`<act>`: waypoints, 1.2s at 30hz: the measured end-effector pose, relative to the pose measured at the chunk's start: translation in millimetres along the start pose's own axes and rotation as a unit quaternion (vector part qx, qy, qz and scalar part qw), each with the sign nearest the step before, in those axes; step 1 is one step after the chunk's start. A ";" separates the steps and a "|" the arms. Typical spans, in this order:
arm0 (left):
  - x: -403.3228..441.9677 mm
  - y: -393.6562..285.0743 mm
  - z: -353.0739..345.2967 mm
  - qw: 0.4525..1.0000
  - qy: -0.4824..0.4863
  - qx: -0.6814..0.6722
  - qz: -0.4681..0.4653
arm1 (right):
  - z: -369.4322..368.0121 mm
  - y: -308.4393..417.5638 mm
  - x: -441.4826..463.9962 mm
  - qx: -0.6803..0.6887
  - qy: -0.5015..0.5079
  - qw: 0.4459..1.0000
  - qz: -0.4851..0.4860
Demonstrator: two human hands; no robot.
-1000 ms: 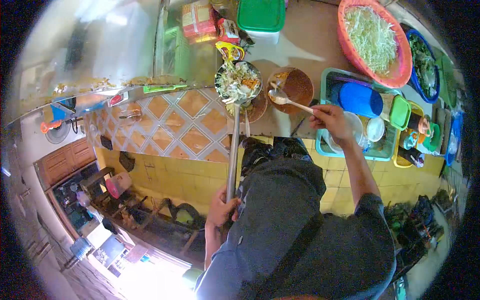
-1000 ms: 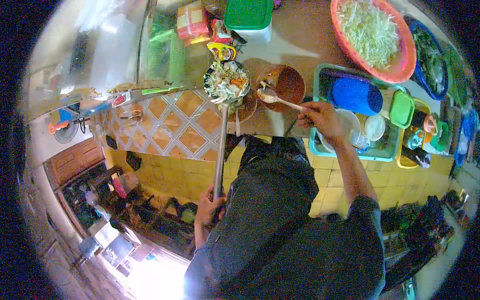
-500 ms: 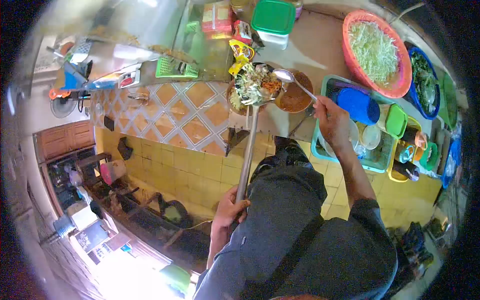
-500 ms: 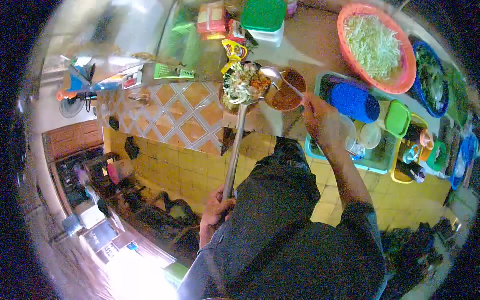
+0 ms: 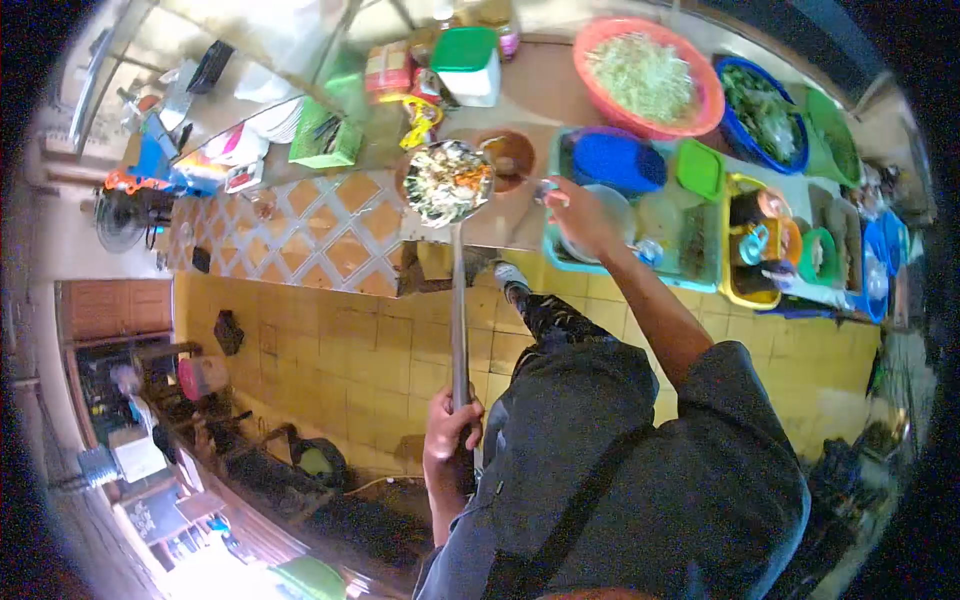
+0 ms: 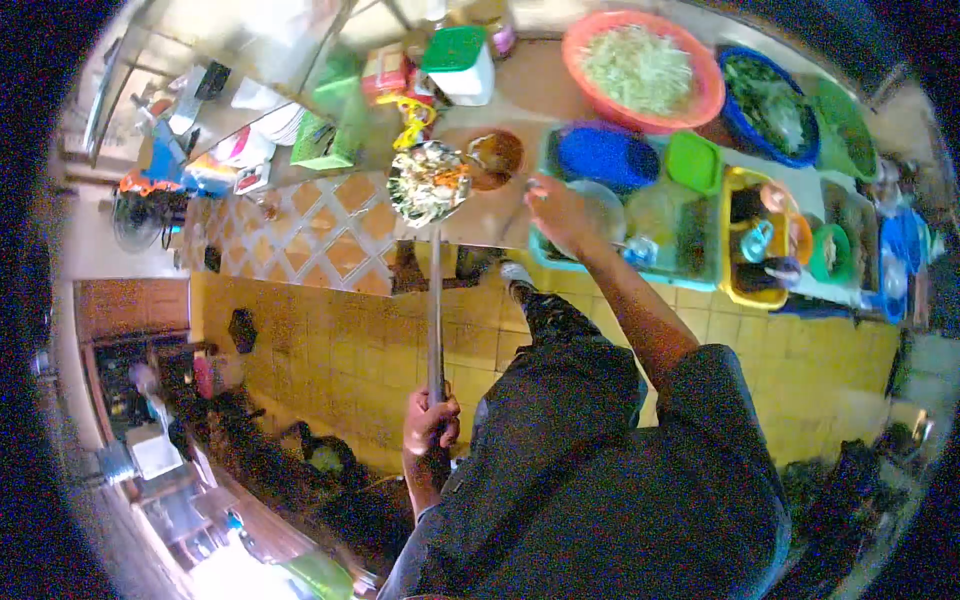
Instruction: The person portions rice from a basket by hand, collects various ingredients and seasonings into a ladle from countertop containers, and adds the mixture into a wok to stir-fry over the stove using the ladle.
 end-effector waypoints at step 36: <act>41.4 94.2 -402.5 0.988 0.079 0.093 -0.097 | 587.8 -297.0 -242.7 -0.411 -0.074 0.870 -0.262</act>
Point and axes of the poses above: each hand's wrist, its own x-axis towards the middle knuckle, its own z-axis out of the back of the hand, y = z × x, the point moved 9 cm from there along x, towards the middle knuckle, and after that the axes turned 10 degrees about z, right-handed, at the moved point
